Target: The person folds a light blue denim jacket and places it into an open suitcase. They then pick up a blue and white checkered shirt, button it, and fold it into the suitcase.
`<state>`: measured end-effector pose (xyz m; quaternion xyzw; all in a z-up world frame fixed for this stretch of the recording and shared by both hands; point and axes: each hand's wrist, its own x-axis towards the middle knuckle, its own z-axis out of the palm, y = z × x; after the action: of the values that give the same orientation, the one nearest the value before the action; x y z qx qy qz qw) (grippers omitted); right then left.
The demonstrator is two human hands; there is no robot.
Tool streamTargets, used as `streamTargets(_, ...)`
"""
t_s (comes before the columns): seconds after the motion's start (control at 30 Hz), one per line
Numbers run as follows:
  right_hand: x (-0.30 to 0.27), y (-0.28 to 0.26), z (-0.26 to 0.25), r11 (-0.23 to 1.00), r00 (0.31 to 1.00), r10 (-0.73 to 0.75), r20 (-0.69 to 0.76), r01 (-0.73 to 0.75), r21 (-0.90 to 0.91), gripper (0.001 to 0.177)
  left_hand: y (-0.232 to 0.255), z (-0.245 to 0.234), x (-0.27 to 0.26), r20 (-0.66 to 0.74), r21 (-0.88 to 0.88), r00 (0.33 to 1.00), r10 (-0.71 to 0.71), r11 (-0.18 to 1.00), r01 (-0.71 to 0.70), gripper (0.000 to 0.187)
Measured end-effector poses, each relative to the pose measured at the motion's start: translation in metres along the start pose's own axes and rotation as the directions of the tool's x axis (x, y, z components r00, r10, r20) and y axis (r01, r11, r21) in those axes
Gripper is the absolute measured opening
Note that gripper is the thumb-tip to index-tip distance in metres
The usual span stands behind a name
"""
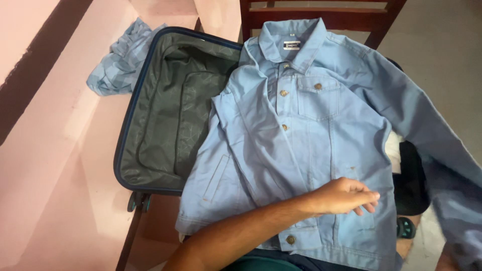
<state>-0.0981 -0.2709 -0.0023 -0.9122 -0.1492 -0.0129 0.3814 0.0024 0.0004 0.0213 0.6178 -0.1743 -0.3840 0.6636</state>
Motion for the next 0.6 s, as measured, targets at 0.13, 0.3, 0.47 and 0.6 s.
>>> streamTargets(0.13, -0.012, -0.007, 0.001, 0.989, 0.983, -0.146, 0.112, 0.141, 0.049, 0.039, 0.009, -0.001, 0.006, -0.074, -0.108, 0.993, -0.094, 0.990, 0.086, 0.072)
streamTargets(0.3, -0.014, -0.004, 0.020, 0.970, 0.915, -0.241, 0.324, 0.213, 0.121, 0.048, 0.012, -0.007, 0.021, -0.260, -0.254, 0.964, 0.048, 0.960, -0.116, 0.081)
streamTargets(0.47, -0.008, 0.002, 0.037, 0.988, 0.817, 0.151, 0.556, -0.113, -0.103, 0.062, 0.001, -0.016, 0.042, -0.456, -0.125, 0.889, 0.030, 0.987, -0.098, 0.083)
streamTargets(0.6, -0.010, -0.010, 0.041, 0.999, 0.877, -0.019, 0.480, 0.031, -0.018, 0.057, 0.001, -0.030, 0.067, -0.583, 0.024, 0.811, 0.042, 0.999, -0.035, 0.087)
